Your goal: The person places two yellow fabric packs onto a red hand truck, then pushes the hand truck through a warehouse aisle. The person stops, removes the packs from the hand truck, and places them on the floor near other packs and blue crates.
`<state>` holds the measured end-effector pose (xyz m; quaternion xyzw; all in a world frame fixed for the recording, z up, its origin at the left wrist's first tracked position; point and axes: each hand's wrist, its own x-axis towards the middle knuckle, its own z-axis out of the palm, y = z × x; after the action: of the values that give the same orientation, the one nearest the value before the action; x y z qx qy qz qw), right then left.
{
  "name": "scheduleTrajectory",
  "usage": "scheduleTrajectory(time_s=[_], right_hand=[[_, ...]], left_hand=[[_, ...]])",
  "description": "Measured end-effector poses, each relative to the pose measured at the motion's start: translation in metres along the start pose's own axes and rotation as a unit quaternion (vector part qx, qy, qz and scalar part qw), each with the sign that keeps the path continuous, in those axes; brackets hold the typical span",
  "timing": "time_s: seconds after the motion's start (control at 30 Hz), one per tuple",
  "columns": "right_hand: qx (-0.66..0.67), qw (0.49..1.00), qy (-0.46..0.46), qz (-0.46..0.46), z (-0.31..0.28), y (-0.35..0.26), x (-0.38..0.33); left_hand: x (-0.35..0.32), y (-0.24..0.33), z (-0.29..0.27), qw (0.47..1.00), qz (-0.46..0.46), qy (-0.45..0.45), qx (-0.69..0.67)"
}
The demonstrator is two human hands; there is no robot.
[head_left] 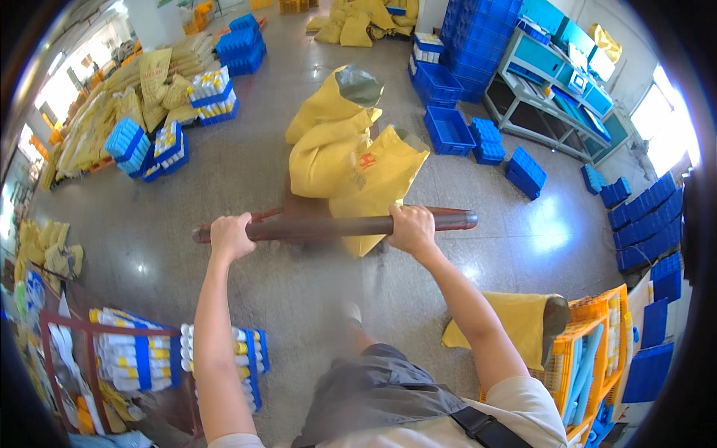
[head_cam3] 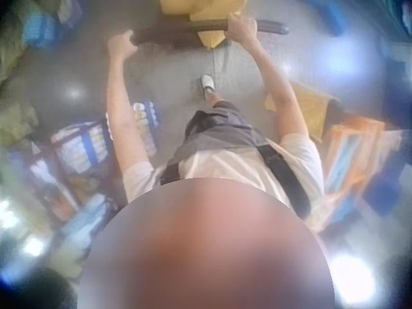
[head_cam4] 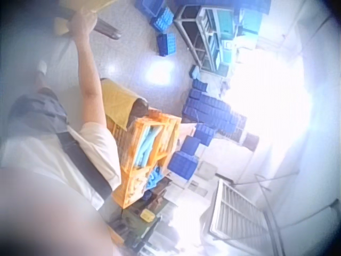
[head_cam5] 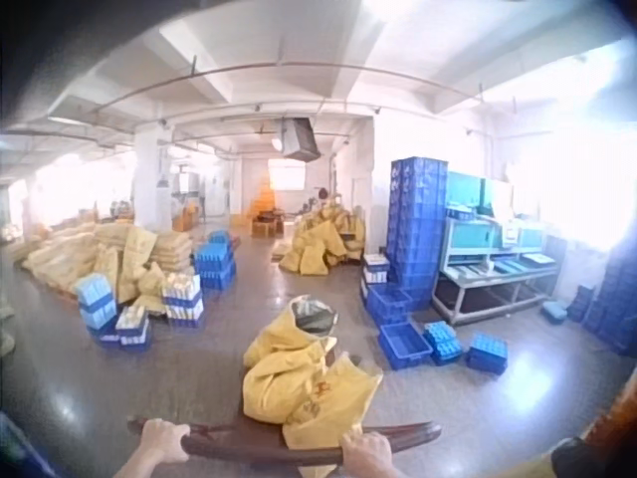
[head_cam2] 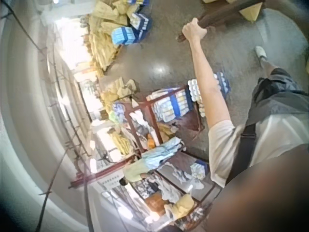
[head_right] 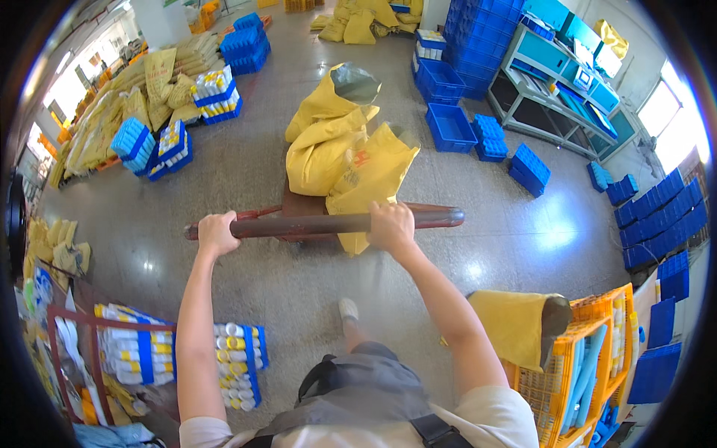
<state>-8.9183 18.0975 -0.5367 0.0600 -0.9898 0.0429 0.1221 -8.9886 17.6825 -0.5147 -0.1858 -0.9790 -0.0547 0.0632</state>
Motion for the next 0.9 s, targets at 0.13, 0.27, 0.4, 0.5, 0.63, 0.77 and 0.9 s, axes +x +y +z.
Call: scheduleTrajectory(time_s=[0.13,0.27,0.4,0.5,0.63,0.77,0.9], right_hand=[[0.012,1.000,-0.014,0.002,0.022,0.019,0.109],[0.003,0.999,-0.035,-0.009,0.046,0.043,0.219],[0.002,1.000,-0.028,0.002,0.076,0.064,0.323],[0.000,1.000,0.014,-0.003,0.099,0.077,0.394],[0.018,1.000,0.023,-0.006,0.122,0.100,0.489],[0.011,0.999,0.034,0.002,0.141,0.125,0.577],[0.017,0.999,0.032,0.012,0.162,0.152,0.664]], left_hand=[[0.117,-0.037,0.014,1.000,-0.015,-0.015,0.002],[0.232,-0.071,0.026,1.000,-0.014,-0.011,0.013],[0.341,-0.108,0.040,1.000,0.009,0.001,0.006],[0.417,-0.135,0.052,1.000,0.013,0.001,0.016],[0.516,-0.163,0.064,1.000,0.019,0.004,-0.002],[0.611,-0.185,0.080,1.000,0.026,0.010,-0.006],[0.704,-0.205,0.094,0.999,0.032,-0.005,0.000]])
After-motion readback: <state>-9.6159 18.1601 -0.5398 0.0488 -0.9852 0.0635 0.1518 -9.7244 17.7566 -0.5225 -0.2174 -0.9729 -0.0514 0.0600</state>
